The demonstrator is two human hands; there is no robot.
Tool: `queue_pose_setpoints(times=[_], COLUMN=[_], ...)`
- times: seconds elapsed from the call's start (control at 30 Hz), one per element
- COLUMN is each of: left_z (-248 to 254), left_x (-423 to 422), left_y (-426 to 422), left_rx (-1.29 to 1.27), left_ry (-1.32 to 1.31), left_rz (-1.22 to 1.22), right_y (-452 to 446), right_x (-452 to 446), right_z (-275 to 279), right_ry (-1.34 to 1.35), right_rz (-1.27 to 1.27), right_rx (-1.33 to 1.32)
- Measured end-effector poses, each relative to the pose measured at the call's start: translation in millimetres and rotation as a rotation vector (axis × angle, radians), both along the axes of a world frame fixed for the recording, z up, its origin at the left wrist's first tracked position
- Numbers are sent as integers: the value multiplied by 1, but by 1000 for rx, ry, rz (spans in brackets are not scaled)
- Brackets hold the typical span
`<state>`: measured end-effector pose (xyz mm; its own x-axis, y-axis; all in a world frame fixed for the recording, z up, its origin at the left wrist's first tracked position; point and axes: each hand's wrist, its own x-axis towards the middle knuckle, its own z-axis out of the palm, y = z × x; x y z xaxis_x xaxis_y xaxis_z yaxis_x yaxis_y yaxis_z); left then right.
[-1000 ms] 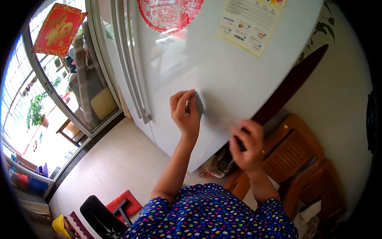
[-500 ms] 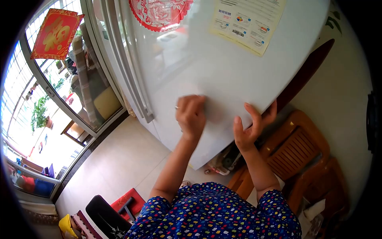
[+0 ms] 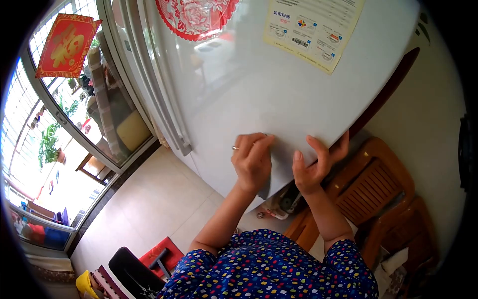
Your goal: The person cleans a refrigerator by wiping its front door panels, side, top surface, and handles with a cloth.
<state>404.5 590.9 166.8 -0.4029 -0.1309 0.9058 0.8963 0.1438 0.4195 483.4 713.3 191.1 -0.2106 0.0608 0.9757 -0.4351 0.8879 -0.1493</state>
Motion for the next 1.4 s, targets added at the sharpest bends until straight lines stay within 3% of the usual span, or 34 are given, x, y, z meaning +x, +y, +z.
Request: queue_pose_setpoints(times=[0.13, 0.27, 0.43, 0.53, 0.63, 0.87, 1.0, 1.2, 1.4], left_z=[14, -15, 14, 1, -16, 6, -13, 6, 4], left_x=[-28, -4, -23, -27, -16, -37, -14, -65, -9], left_y=[-9, -1, -10, -7, -5, -13, -4, -21, 4], left_rx=[74, -14, -8, 1, -37, -11, -42, 82, 28], left_ry=[-77, 12, 25, 117, 94, 62, 126, -51, 107], left_rz=[86, 45, 131, 165, 98, 168, 37, 171, -16], right_y=[-2, -1, -2, -3, -1, -2, -1, -2, 0], right_x=[1, 2, 2, 4, 3, 3, 3, 2, 2], right_z=[-2, -2, -2, -1, -1, -1, -1, 0, -5], right_ry=[-3, -2, -12, -15, -11, -18, -11, -5, -10], right_rz=[-8, -44, -44, -55, -68, -44, -72, -70, -67], right_rx=[5, 19, 22, 24, 40, 25, 47, 50, 14])
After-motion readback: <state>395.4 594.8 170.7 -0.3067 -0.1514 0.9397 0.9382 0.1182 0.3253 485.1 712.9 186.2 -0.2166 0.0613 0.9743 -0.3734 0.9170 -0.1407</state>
